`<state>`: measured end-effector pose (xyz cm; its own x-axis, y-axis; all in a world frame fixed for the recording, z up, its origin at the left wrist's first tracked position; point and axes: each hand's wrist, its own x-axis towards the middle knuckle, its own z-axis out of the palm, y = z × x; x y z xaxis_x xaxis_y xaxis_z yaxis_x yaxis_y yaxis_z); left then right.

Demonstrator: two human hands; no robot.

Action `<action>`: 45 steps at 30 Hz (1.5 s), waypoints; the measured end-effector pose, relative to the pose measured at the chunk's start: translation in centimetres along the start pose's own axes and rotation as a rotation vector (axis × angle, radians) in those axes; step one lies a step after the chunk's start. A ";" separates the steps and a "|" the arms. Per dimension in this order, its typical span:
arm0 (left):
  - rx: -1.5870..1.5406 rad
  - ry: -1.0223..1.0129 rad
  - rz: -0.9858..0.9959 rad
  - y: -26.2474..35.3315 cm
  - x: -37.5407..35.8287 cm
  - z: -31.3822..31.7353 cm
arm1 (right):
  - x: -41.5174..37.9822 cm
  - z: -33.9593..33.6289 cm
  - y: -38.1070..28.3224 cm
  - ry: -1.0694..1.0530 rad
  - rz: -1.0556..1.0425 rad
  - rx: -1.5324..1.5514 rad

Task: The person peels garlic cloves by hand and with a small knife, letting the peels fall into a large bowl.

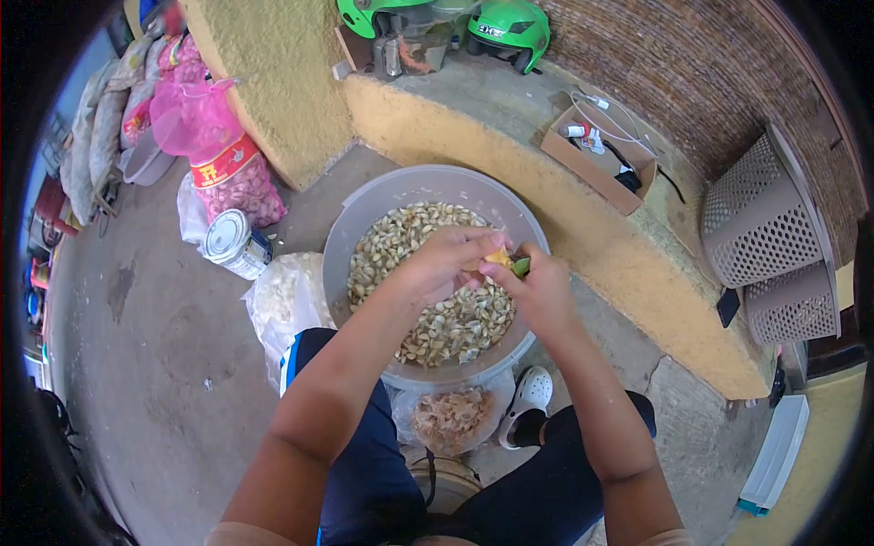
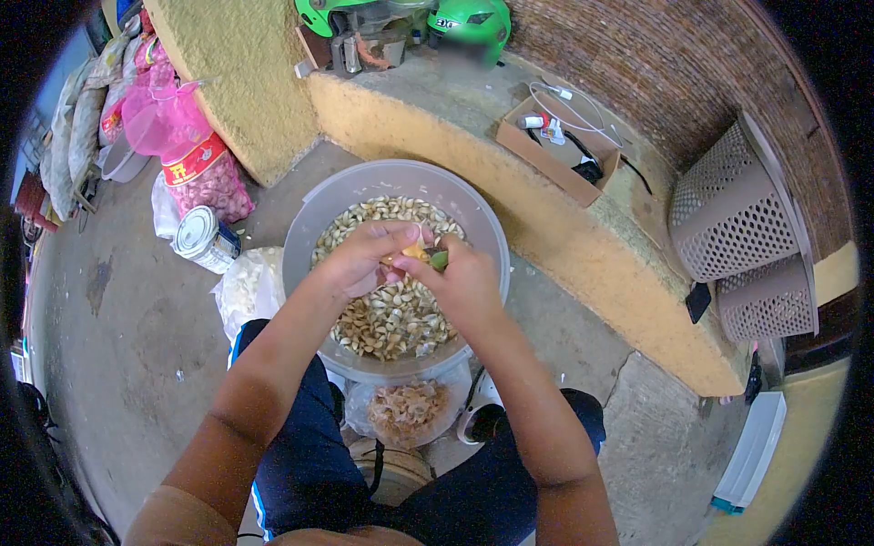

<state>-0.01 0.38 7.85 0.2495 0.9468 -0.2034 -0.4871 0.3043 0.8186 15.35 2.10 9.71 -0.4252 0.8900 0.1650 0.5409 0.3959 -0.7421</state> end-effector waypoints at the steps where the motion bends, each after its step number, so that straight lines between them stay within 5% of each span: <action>1: -0.007 0.000 0.001 0.0 0.0 0.0 | 0.0 0.0 -0.1 0.004 0.000 0.008; 20: 0.160 0.043 0.059 -0.2 0.1 0.8 | 0.1 -0.1 1.1 -0.068 -0.024 0.053; 37: -0.237 0.182 0.096 -2.2 0.8 1.0 | 0.3 0.3 1.3 0.021 -0.136 -0.056; 45: -0.190 0.127 0.081 -1.9 0.7 0.5 | -0.2 -0.6 1.1 0.114 0.016 0.253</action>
<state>1.48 0.41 6.39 0.1016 0.9709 -0.2171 -0.6527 0.2297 0.7219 16.42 2.52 9.24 -0.3258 0.9211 0.2130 0.3427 0.3250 -0.8814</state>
